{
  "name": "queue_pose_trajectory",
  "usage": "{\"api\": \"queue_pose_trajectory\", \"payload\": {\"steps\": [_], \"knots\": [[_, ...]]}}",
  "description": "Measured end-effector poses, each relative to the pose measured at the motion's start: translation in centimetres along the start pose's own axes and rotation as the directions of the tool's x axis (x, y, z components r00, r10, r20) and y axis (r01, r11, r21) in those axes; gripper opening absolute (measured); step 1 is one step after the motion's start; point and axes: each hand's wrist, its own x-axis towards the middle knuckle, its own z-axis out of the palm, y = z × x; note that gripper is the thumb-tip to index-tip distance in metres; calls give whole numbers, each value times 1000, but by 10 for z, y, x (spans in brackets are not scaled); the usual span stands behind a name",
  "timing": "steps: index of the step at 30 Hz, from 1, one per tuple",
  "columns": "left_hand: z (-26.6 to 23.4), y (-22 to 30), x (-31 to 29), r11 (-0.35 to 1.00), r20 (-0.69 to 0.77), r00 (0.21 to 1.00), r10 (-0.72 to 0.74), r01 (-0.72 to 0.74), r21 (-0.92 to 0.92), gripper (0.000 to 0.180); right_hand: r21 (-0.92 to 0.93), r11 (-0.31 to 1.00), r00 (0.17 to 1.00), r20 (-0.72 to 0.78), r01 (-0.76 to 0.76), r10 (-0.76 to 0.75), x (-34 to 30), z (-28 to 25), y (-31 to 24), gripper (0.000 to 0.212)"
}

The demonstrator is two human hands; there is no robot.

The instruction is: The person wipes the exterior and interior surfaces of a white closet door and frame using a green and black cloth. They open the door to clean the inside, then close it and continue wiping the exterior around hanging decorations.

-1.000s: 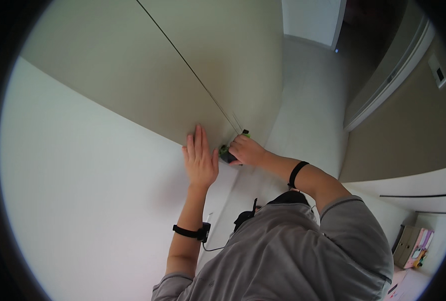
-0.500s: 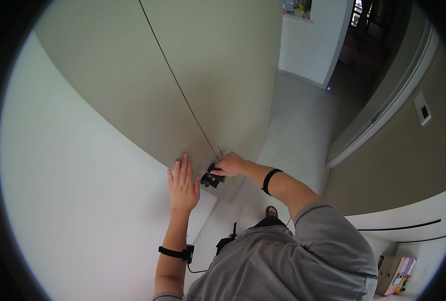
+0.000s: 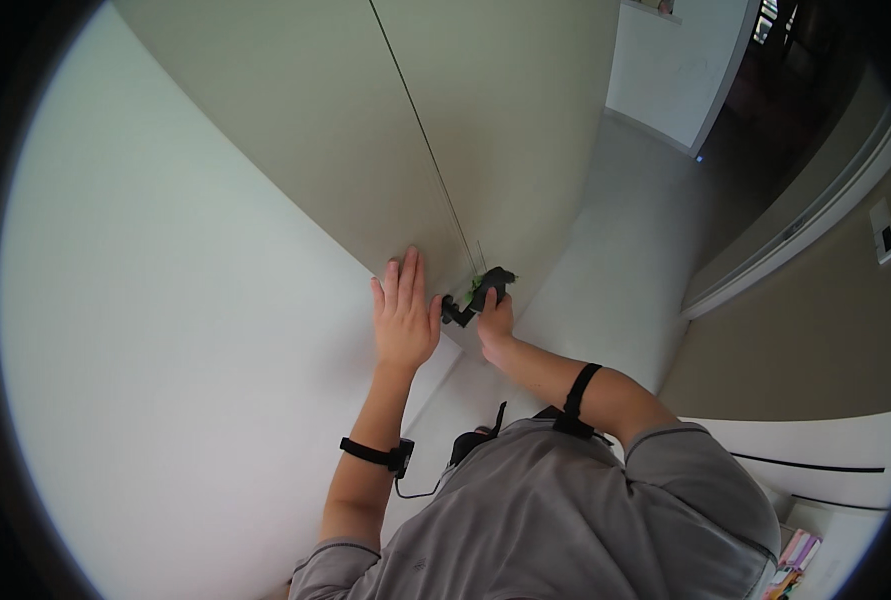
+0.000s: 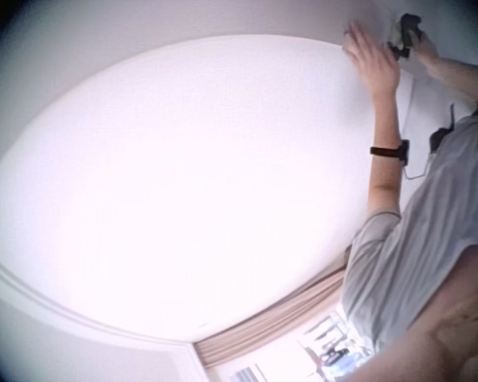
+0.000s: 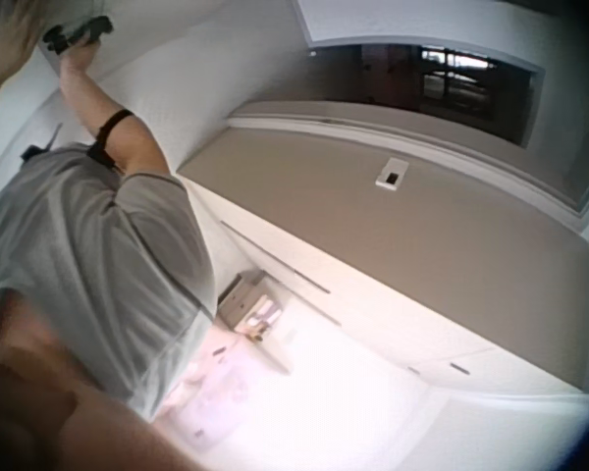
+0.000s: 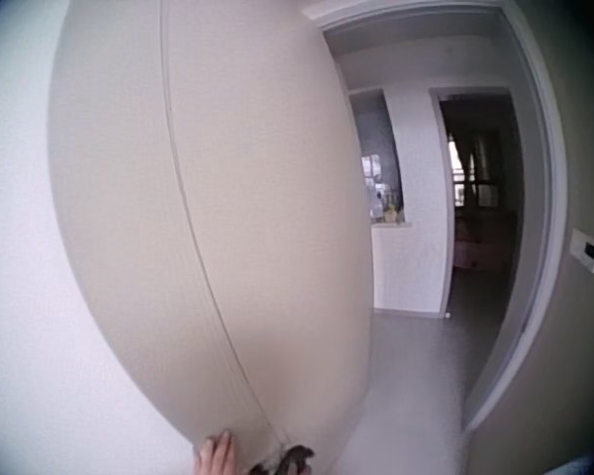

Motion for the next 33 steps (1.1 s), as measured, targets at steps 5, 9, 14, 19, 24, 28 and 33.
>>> {"api": "queue_pose_trajectory", "payload": {"steps": [5,9,14,19,24,28,33], "knots": [[-1,5,6,1000,9,1000,-4,4,5,74,78,995,994,95,-57,50,5,-7,-1,45],[0,5,6,1000,10,1000,6,-7,25,75,-80,995,998,15,54,-53,39,-14,-12,48],[3,0,2,999,33,999,34,-35,29,76,-305,938,986,44,165,-159,99,-22,-12,56],[1,2,7,999,79,997,27,-25,-31,77,-57,998,998,-46,28,-31,141,-42,17,55],[-6,6,8,996,35,998,50,-47,-73,76,166,952,882,442,-258,162,70,-59,41,28],[-7,2,6,989,49,996,68,-61,-134,73,451,687,774,577,-569,262,18,-39,22,24],[-7,2,9,990,55,995,86,-79,-116,71,207,854,776,555,-478,299,16,-54,5,21]]}}
